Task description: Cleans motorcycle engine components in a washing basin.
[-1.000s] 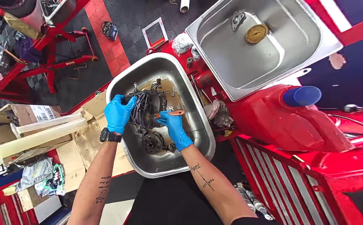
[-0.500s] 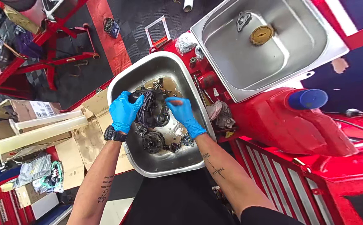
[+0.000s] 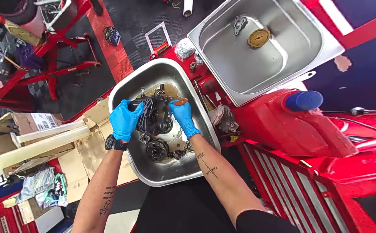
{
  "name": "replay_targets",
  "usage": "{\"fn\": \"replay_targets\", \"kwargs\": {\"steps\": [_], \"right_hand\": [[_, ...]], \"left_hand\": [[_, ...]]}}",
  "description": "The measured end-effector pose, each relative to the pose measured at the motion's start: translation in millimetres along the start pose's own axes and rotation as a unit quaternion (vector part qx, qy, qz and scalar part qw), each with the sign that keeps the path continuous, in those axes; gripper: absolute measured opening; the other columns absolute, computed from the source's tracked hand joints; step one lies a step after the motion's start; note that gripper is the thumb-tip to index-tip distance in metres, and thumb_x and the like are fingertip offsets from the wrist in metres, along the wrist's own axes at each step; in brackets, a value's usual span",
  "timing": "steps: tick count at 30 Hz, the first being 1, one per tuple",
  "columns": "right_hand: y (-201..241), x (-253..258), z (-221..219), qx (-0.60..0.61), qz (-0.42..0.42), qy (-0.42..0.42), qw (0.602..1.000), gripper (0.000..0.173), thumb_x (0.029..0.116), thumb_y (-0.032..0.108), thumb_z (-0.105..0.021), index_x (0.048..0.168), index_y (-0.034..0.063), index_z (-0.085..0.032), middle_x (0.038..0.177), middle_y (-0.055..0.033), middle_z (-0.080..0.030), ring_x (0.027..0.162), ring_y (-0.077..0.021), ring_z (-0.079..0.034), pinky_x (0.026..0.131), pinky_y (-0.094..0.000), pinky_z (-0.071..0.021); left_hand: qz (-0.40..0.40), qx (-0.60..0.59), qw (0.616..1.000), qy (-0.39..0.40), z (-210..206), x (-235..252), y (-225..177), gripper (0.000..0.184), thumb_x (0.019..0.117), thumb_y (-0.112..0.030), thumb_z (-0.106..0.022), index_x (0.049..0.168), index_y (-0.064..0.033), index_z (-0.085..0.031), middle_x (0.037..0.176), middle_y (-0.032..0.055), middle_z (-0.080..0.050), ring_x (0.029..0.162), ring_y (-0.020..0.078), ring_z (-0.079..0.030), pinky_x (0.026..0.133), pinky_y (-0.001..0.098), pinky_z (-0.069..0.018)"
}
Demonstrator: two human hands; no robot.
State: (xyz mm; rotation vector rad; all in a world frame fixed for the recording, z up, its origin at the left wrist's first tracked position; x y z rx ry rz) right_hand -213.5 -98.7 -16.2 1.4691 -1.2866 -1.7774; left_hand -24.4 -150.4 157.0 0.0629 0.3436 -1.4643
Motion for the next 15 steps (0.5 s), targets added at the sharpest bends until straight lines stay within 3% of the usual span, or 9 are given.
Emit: {"fn": "replay_targets", "kwargs": {"steps": [2, 5, 10, 15], "right_hand": [[17.1, -13.0, -10.8, 0.062, 0.030, 0.009, 0.998, 0.018, 0.0946, 0.013, -0.071, 0.108, 0.0023, -0.073, 0.095, -0.0114, -0.075, 0.079, -0.0198, -0.074, 0.077, -0.0400, -0.0638], [15.3, -24.0, -19.4, 0.067, 0.032, 0.037, 0.997, 0.016, 0.0927, 0.012, -0.071, 0.105, 0.0024, -0.075, 0.094, -0.0093, -0.076, 0.082, -0.0165, -0.075, 0.080, -0.0368, -0.0645], [12.2, -6.9, -12.4, 0.071, 0.041, -0.003, 0.997, 0.016, 0.0949, 0.012, -0.070, 0.108, 0.0027, -0.074, 0.095, -0.0111, -0.075, 0.081, -0.0191, -0.074, 0.079, -0.0395, -0.0636], [-15.7, -41.6, -9.1, 0.069, -0.007, 0.003, 0.998, 0.014, 0.0889, 0.011, -0.074, 0.099, 0.0021, -0.075, 0.089, -0.0077, -0.076, 0.077, -0.0151, -0.074, 0.076, -0.0342, -0.0649]], "left_hand": [[0.006, 0.004, 1.000, 0.004, 0.1, -1.7, 2.2, 0.062, 0.0919, -0.061, -0.064, 0.123, -0.0079, -0.070, 0.109, 0.0192, -0.073, 0.105, 0.0400, -0.069, 0.092, 0.0644, -0.0493], [0.009, 0.006, 1.000, 0.008, 2.0, 1.6, 2.3, 0.061, 0.0928, -0.060, -0.064, 0.123, -0.0072, -0.070, 0.109, 0.0192, -0.073, 0.107, 0.0396, -0.068, 0.094, 0.0637, -0.0490], [0.008, 0.001, 1.000, 0.013, -0.2, -0.8, 9.6, 0.060, 0.0931, -0.059, -0.065, 0.124, -0.0075, -0.069, 0.110, 0.0184, -0.073, 0.107, 0.0384, -0.068, 0.094, 0.0631, -0.0490], [0.002, -0.003, 1.000, 0.003, -0.2, -2.3, 8.9, 0.061, 0.0921, -0.060, -0.064, 0.123, -0.0085, -0.070, 0.109, 0.0162, -0.074, 0.106, 0.0351, -0.070, 0.093, 0.0612, -0.0508]]}}
Point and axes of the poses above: each hand's wrist, its own x-axis towards the middle knuckle, its own z-axis out of the back of the hand, y = z × x, the point moved 5 cm from there along x, towards the middle knuckle
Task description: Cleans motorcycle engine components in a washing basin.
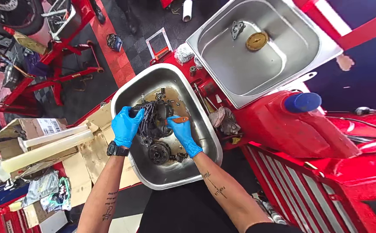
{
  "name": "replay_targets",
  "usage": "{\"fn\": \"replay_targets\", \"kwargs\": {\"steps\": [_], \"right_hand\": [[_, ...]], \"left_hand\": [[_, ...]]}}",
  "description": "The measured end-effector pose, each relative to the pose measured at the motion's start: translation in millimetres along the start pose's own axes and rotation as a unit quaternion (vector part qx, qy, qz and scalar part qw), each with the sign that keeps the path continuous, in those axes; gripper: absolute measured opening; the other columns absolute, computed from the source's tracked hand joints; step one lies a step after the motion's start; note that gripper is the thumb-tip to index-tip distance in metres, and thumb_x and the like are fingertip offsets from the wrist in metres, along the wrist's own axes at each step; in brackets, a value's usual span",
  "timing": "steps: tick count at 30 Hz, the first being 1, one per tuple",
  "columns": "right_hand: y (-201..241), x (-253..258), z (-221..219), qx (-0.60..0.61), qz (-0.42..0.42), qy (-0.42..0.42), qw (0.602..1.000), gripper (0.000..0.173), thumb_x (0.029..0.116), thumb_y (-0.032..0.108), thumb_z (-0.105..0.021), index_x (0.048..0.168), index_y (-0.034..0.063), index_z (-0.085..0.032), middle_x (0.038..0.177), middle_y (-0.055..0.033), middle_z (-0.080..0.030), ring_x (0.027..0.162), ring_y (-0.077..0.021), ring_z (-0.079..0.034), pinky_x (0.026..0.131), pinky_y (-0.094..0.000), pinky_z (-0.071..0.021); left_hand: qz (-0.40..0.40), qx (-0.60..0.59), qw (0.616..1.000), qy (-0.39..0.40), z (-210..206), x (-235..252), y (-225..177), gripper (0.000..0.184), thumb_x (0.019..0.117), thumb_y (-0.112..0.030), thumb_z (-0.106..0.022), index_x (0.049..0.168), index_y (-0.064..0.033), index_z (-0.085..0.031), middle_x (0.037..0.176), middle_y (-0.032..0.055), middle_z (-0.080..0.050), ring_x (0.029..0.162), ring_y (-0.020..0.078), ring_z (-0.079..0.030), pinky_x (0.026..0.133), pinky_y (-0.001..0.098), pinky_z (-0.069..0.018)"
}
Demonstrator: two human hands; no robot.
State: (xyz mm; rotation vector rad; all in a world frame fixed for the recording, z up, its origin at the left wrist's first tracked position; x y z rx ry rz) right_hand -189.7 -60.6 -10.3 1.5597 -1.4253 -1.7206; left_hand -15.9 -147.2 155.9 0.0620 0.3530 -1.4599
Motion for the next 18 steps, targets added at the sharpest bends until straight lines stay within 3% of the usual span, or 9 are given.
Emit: {"fn": "replay_targets", "kwargs": {"steps": [2, 5, 8, 11, 13, 18], "right_hand": [[1.2, -7.2, -5.8, -0.009, 0.014, 0.001, 1.000, 0.015, 0.0900, 0.012, -0.074, 0.102, 0.0027, -0.076, 0.092, -0.0079, -0.076, 0.081, -0.0143, -0.075, 0.080, -0.0339, -0.0644], [10.8, -6.2, 2.8, -0.130, 0.093, -0.033, 0.987, 0.021, 0.0944, 0.016, -0.068, 0.109, 0.0038, -0.077, 0.100, -0.0104, -0.077, 0.095, -0.0157, -0.073, 0.091, -0.0360, -0.0573], [24.0, -4.5, 23.6, -0.126, 0.198, -0.089, 0.968, 0.020, 0.0948, 0.013, -0.067, 0.108, 0.0031, -0.078, 0.102, -0.0098, -0.078, 0.096, -0.0130, -0.074, 0.090, -0.0321, -0.0595], [9.6, -13.1, 19.7, -0.141, 0.188, -0.045, 0.971, 0.020, 0.0947, 0.011, -0.067, 0.107, 0.0006, -0.077, 0.103, -0.0128, -0.077, 0.098, -0.0175, -0.074, 0.093, -0.0361, -0.0584], [4.0, -15.2, 24.4, -0.189, 0.146, -0.001, 0.971, 0.020, 0.0946, 0.016, -0.066, 0.104, 0.0048, -0.078, 0.101, -0.0101, -0.078, 0.097, -0.0174, -0.074, 0.092, -0.0388, -0.0580], [13.8, -0.4, 34.8, -0.136, 0.135, -0.054, 0.980, 0.019, 0.0944, 0.015, -0.067, 0.104, 0.0025, -0.078, 0.097, -0.0115, -0.077, 0.093, -0.0177, -0.073, 0.089, -0.0399, -0.0584]], "left_hand": [[-0.014, 0.006, 1.000, -0.003, -2.6, -5.5, -2.5, 0.061, 0.0919, -0.060, -0.065, 0.124, -0.0079, -0.070, 0.108, 0.0172, -0.074, 0.105, 0.0367, -0.070, 0.092, 0.0618, -0.0508], [-0.065, 0.024, 0.997, -0.013, -2.4, -15.9, -18.6, 0.062, 0.0904, -0.060, -0.066, 0.122, -0.0066, -0.070, 0.106, 0.0174, -0.074, 0.102, 0.0375, -0.071, 0.089, 0.0615, -0.0524], [-0.129, 0.042, 0.990, -0.040, -5.7, -27.9, -37.2, 0.064, 0.0882, -0.062, -0.066, 0.120, -0.0060, -0.071, 0.106, 0.0163, -0.075, 0.099, 0.0356, -0.072, 0.086, 0.0586, -0.0551], [-0.168, 0.057, 0.982, -0.065, -11.9, -40.2, -52.9, 0.064, 0.0863, -0.062, -0.067, 0.116, -0.0046, -0.072, 0.106, 0.0165, -0.075, 0.096, 0.0362, -0.073, 0.081, 0.0578, -0.0561], [-0.178, 0.066, 0.980, -0.066, -10.7, -39.7, -60.7, 0.065, 0.0865, -0.062, -0.066, 0.117, -0.0047, -0.072, 0.108, 0.0164, -0.075, 0.098, 0.0358, -0.073, 0.082, 0.0577, -0.0560], [-0.214, 0.082, 0.971, -0.068, -15.5, -46.8, -66.4, 0.067, 0.0867, -0.063, -0.066, 0.117, -0.0043, -0.072, 0.108, 0.0164, -0.075, 0.098, 0.0354, -0.073, 0.081, 0.0567, -0.0564]]}}
Point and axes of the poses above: each hand's wrist, its own x-axis towards the middle knuckle, its own z-axis out of the back of the hand, y = z × x, the point moved 5 cm from there along x, towards the middle knuckle
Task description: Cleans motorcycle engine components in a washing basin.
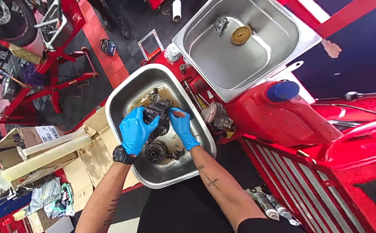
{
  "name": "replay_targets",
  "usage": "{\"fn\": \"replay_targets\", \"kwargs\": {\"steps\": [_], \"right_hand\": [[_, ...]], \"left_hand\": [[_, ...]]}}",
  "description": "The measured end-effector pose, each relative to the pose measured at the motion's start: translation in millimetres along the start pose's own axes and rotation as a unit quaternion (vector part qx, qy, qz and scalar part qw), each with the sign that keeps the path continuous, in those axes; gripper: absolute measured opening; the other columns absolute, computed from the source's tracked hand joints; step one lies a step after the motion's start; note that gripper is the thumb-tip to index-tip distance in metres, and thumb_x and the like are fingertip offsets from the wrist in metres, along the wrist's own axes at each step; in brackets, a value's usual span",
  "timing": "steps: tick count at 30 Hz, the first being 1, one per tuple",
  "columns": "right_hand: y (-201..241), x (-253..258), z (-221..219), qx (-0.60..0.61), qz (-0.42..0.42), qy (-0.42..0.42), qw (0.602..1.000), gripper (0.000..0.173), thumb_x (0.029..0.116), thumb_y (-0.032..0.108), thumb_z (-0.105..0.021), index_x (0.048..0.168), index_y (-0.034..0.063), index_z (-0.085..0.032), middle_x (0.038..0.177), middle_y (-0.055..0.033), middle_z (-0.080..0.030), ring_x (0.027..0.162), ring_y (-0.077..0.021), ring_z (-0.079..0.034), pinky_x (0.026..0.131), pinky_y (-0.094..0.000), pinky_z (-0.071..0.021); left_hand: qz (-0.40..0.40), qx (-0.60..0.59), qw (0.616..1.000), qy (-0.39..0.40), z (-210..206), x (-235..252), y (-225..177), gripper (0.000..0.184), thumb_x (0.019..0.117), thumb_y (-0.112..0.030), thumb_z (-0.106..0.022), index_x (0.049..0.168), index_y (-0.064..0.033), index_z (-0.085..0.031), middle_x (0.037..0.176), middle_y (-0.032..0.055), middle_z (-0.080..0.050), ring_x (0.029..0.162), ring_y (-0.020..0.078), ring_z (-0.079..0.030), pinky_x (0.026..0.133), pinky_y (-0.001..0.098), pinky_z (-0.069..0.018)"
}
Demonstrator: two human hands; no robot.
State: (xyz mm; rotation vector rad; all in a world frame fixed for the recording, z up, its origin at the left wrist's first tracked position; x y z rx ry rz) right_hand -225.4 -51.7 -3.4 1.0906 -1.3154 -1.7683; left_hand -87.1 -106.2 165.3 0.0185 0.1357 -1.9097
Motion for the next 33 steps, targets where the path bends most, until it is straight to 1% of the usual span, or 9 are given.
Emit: {"fn": "replay_targets", "kwargs": {"steps": [4, 7, 12, 16, 18, 23, 27, 29, 33], "right_hand": [[-1.5, -11.7, 15.3, -0.032, -0.026, 0.074, 0.996, 0.021, 0.0940, 0.020, -0.066, 0.104, 0.0057, -0.078, 0.101, -0.0096, -0.077, 0.098, -0.0175, -0.073, 0.092, -0.0411, -0.0569], [9.4, -6.1, 33.2, 0.059, -0.031, 0.029, 0.997, 0.018, 0.0920, 0.017, -0.071, 0.105, 0.0070, -0.078, 0.099, -0.0042, -0.077, 0.091, -0.0095, -0.073, 0.087, -0.0322, -0.0607], [1.6, 12.8, -13.4, 0.099, -0.020, -0.002, 0.995, 0.020, 0.0950, 0.012, -0.069, 0.111, 0.0019, -0.077, 0.104, -0.0108, -0.077, 0.097, -0.0141, -0.073, 0.093, -0.0333, -0.0575], [-12.4, -15.0, -33.2, 0.021, -0.044, 0.113, 0.992, 0.021, 0.0956, 0.019, -0.066, 0.107, 0.0056, -0.078, 0.102, -0.0102, -0.077, 0.099, -0.0180, -0.073, 0.094, -0.0410, -0.0565], [-7.5, -0.5, -28.1, 0.009, -0.039, 0.126, 0.991, 0.022, 0.0953, 0.020, -0.066, 0.108, 0.0054, -0.077, 0.103, -0.0106, -0.076, 0.101, -0.0186, -0.072, 0.095, -0.0414, -0.0558], [15.0, 22.4, -31.0, 0.029, 0.090, 0.039, 0.995, 0.023, 0.0976, 0.013, -0.064, 0.113, 0.0023, -0.077, 0.110, -0.0130, -0.077, 0.105, -0.0199, -0.073, 0.098, -0.0372, -0.0561], [-17.5, -13.1, -30.2, 0.046, -0.078, 0.039, 0.995, 0.020, 0.0951, 0.018, -0.067, 0.105, 0.0036, -0.077, 0.098, -0.0105, -0.076, 0.093, -0.0164, -0.073, 0.089, -0.0375, -0.0576], [-19.6, -20.9, -32.5, 0.058, -0.114, 0.077, 0.989, 0.018, 0.0918, 0.019, -0.070, 0.101, 0.0047, -0.076, 0.092, -0.0077, -0.075, 0.085, -0.0139, -0.071, 0.083, -0.0367, -0.0589], [7.3, 25.3, -17.6, -0.023, 0.019, 0.061, 0.998, 0.021, 0.0960, 0.017, -0.065, 0.105, 0.0030, -0.078, 0.098, -0.0119, -0.077, 0.095, -0.0200, -0.073, 0.090, -0.0405, -0.0570]], "left_hand": [[0.020, -0.009, 1.000, 0.015, 4.2, 3.4, 13.3, 0.065, 0.0880, -0.062, -0.064, 0.119, -0.0045, -0.071, 0.109, 0.0162, -0.074, 0.101, 0.0343, -0.072, 0.085, 0.0553, -0.0562], [0.072, -0.048, 0.995, 0.042, 4.5, 6.1, 40.3, 0.063, 0.0880, -0.060, -0.067, 0.121, -0.0065, -0.071, 0.109, 0.0148, -0.075, 0.103, 0.0327, -0.072, 0.089, 0.0567, -0.0548], [0.118, -0.064, 0.989, 0.067, 3.3, 19.6, 55.0, 0.061, 0.0901, -0.058, -0.067, 0.123, -0.0068, -0.070, 0.110, 0.0157, -0.074, 0.105, 0.0327, -0.070, 0.094, 0.0583, -0.0522], [0.129, -0.058, 0.988, 0.068, 5.2, 21.6, 53.4, 0.060, 0.0901, -0.058, -0.066, 0.123, -0.0085, -0.070, 0.111, 0.0140, -0.074, 0.106, 0.0314, -0.070, 0.094, 0.0578, -0.0521], [0.132, -0.066, 0.987, 0.066, 2.5, 19.7, 59.2, 0.060, 0.0905, -0.058, -0.066, 0.124, -0.0082, -0.070, 0.111, 0.0139, -0.074, 0.106, 0.0313, -0.070, 0.094, 0.0576, -0.0520], [0.137, -0.066, 0.986, 0.074, 2.0, 19.9, 65.4, 0.060, 0.0918, -0.057, -0.065, 0.125, -0.0068, -0.069, 0.112, 0.0154, -0.074, 0.106, 0.0326, -0.070, 0.095, 0.0583, -0.0516], [0.165, -0.061, 0.981, 0.078, 2.2, 20.1, 68.4, 0.061, 0.0924, -0.059, -0.063, 0.126, -0.0083, -0.069, 0.114, 0.0150, -0.074, 0.108, 0.0332, -0.069, 0.096, 0.0587, -0.0510], [0.166, -0.055, 0.982, 0.076, 2.4, 20.1, 68.0, 0.061, 0.0924, -0.058, -0.064, 0.126, -0.0077, -0.069, 0.114, 0.0157, -0.073, 0.108, 0.0339, -0.069, 0.095, 0.0590, -0.0509], [0.141, -0.051, 0.986, 0.067, 1.1, 18.4, 61.0, 0.062, 0.0916, -0.058, -0.065, 0.125, -0.0067, -0.069, 0.112, 0.0165, -0.074, 0.108, 0.0347, -0.070, 0.095, 0.0589, -0.0513]]}}
Point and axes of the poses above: each hand's wrist, its own x-axis towards the middle knuckle, its own z-axis out of the back of the hand, y = z × x, the point moved 5 cm from there along x, towards the middle knuckle
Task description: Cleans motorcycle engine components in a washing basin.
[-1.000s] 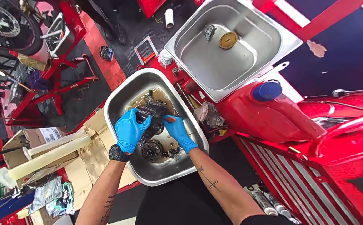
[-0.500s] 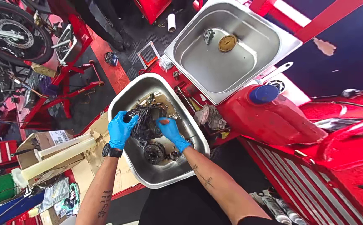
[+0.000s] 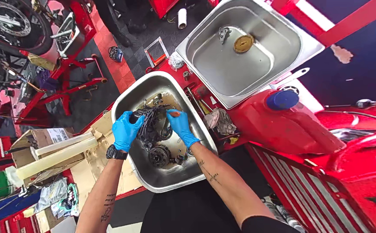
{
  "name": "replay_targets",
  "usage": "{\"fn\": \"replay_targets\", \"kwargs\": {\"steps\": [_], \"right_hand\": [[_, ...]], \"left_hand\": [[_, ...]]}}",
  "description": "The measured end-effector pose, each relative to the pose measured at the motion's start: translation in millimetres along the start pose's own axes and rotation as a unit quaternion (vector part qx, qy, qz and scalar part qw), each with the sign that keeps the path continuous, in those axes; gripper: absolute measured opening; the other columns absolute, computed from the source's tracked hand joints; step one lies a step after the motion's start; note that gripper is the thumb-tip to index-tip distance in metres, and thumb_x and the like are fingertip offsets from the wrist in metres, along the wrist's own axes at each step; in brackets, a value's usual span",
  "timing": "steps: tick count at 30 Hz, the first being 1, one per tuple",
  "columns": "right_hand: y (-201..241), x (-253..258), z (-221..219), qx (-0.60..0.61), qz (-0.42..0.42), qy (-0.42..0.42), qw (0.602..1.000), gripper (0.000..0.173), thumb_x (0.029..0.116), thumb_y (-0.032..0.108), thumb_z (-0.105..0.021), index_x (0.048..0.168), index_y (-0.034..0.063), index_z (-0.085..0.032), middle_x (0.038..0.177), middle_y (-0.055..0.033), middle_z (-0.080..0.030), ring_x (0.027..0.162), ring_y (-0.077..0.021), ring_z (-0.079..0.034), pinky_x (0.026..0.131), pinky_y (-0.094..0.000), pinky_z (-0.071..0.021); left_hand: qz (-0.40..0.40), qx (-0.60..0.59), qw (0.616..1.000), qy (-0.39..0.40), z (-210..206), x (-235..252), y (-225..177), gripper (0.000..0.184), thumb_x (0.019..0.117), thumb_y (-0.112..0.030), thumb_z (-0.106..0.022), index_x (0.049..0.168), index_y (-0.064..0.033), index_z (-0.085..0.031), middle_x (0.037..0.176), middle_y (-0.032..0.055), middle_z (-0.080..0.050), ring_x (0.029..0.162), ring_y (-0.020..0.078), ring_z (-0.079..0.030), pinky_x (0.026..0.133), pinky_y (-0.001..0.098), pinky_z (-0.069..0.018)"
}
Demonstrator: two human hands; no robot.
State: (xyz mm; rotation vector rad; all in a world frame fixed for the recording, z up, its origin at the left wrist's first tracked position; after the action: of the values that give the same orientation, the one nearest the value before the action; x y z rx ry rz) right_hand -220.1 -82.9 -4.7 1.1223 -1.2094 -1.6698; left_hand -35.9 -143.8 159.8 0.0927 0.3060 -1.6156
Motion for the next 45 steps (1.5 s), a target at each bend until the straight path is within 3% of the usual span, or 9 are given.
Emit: {"fn": "replay_targets", "kwargs": {"steps": [2, 10, 18, 22, 27, 29, 32, 39, 45], "right_hand": [[5.0, -7.1, -1.4, -0.041, 0.055, 0.019, 0.997, 0.023, 0.0976, 0.014, -0.062, 0.108, 0.0023, -0.077, 0.103, -0.0145, -0.077, 0.100, -0.0244, -0.074, 0.093, -0.0433, -0.0569], [-9.9, -61.2, 11.2, -0.139, -0.059, 0.121, 0.981, 0.022, 0.0955, 0.019, -0.061, 0.102, 0.0053, -0.077, 0.097, -0.0145, -0.076, 0.096, -0.0283, -0.072, 0.088, -0.0506, -0.0551], [-9.9, -53.3, 40.1, -0.213, 0.093, -0.028, 0.972, 0.027, 0.0987, 0.012, -0.056, 0.114, 0.0015, -0.076, 0.110, -0.0175, -0.076, 0.102, -0.0315, -0.074, 0.091, -0.0482, -0.0585], [-19.8, -67.8, 33.3, -0.278, 0.021, 0.112, 0.954, 0.031, 0.0982, 0.010, -0.054, 0.122, 0.0025, -0.072, 0.118, -0.0202, -0.072, 0.109, -0.0381, -0.070, 0.094, -0.0565, -0.0548], [-8.3, -67.9, 36.5, -0.322, -0.015, 0.141, 0.936, 0.025, 0.0976, 0.013, -0.056, 0.111, 0.0001, -0.073, 0.110, -0.0225, -0.072, 0.104, -0.0411, -0.070, 0.090, -0.0600, -0.0539], [-2.7, -73.9, 44.7, -0.271, -0.045, 0.173, 0.946, 0.024, 0.0983, 0.019, -0.060, 0.107, 0.0016, -0.075, 0.105, -0.0198, -0.074, 0.103, -0.0360, -0.071, 0.092, -0.0569, -0.0535], [9.0, -88.2, 91.4, -0.074, -0.035, 0.076, 0.994, 0.019, 0.0959, 0.019, -0.068, 0.108, 0.0073, -0.078, 0.102, -0.0048, -0.077, 0.094, -0.0106, -0.073, 0.089, -0.0328, -0.0594], [65.5, -58.6, 124.3, 0.230, -0.006, 0.010, 0.973, 0.020, 0.1003, 0.010, -0.060, 0.111, -0.0037, -0.070, 0.100, -0.0123, -0.075, 0.088, -0.0228, -0.075, 0.083, -0.0401, -0.0646], [54.0, -20.9, 91.6, 0.145, -0.033, 0.026, 0.989, 0.013, 0.0913, 0.011, -0.073, 0.102, 0.0038, -0.075, 0.092, -0.0060, -0.076, 0.081, -0.0144, -0.074, 0.079, -0.0334, -0.0641]], "left_hand": [[-0.013, 0.006, 1.000, 0.001, -1.3, -3.7, -7.5, 0.062, 0.0906, -0.058, -0.066, 0.125, -0.0069, -0.069, 0.112, 0.0166, -0.074, 0.107, 0.0352, -0.070, 0.094, 0.0586, -0.0520], [-0.054, 0.017, 0.998, -0.019, -2.0, -13.0, -21.4, 0.065, 0.0894, -0.062, -0.065, 0.122, -0.0058, -0.070, 0.112, 0.0163, -0.074, 0.104, 0.0356, -0.071, 0.090, 0.0586, -0.0540], [-0.162, 0.050, 0.985, -0.024, 4.5, -7.9, -37.4, 0.063, 0.0886, -0.060, -0.066, 0.118, -0.0044, -0.071, 0.108, 0.0167, -0.074, 0.101, 0.0364, -0.072, 0.085, 0.0588, -0.0551], [-0.229, 0.062, 0.969, -0.067, -4.1, -38.3, -35.7, 0.065, 0.0897, -0.059, -0.065, 0.122, -0.0023, -0.069, 0.110, 0.0189, -0.073, 0.104, 0.0374, -0.071, 0.089, 0.0539, -0.0558], [-0.320, 0.057, 0.939, -0.117, -27.0, -93.9, -32.8, 0.063, 0.0837, -0.057, -0.073, 0.117, -0.0039, -0.072, 0.105, 0.0156, -0.075, 0.096, 0.0344, -0.072, 0.081, 0.0494, -0.0578], [-0.342, 0.053, 0.931, -0.117, -29.2, -97.8, -33.3, 0.059, 0.0832, -0.056, -0.075, 0.116, -0.0060, -0.072, 0.106, 0.0140, -0.075, 0.098, 0.0336, -0.072, 0.082, 0.0484, -0.0582], [-0.316, 0.028, 0.946, -0.071, -19.3, -82.5, -24.2, 0.058, 0.0840, -0.052, -0.076, 0.122, -0.0078, -0.071, 0.115, 0.0141, -0.073, 0.110, 0.0366, -0.068, 0.090, 0.0529, -0.0548], [-0.272, 0.006, 0.962, -0.007, 7.8, -39.5, 18.2, 0.065, 0.0888, -0.055, -0.071, 0.130, -0.0048, -0.066, 0.126, 0.0193, -0.069, 0.124, 0.0391, -0.061, 0.108, 0.0547, -0.0458], [-0.284, 0.007, 0.959, 0.016, 14.5, -45.1, 39.2, 0.063, 0.0880, -0.044, -0.076, 0.132, 0.0000, -0.063, 0.126, 0.0209, -0.068, 0.123, 0.0371, -0.063, 0.108, 0.0513, -0.0480]]}}
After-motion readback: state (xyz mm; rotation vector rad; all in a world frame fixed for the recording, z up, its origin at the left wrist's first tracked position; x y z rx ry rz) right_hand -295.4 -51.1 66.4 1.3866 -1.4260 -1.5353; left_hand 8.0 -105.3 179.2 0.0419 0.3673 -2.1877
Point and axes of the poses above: each hand's wrist, its own x-axis towards the middle knuckle, its own z-axis out of the back of the hand, y = z × x, the point moved 5 cm from there along x, towards the middle knuckle
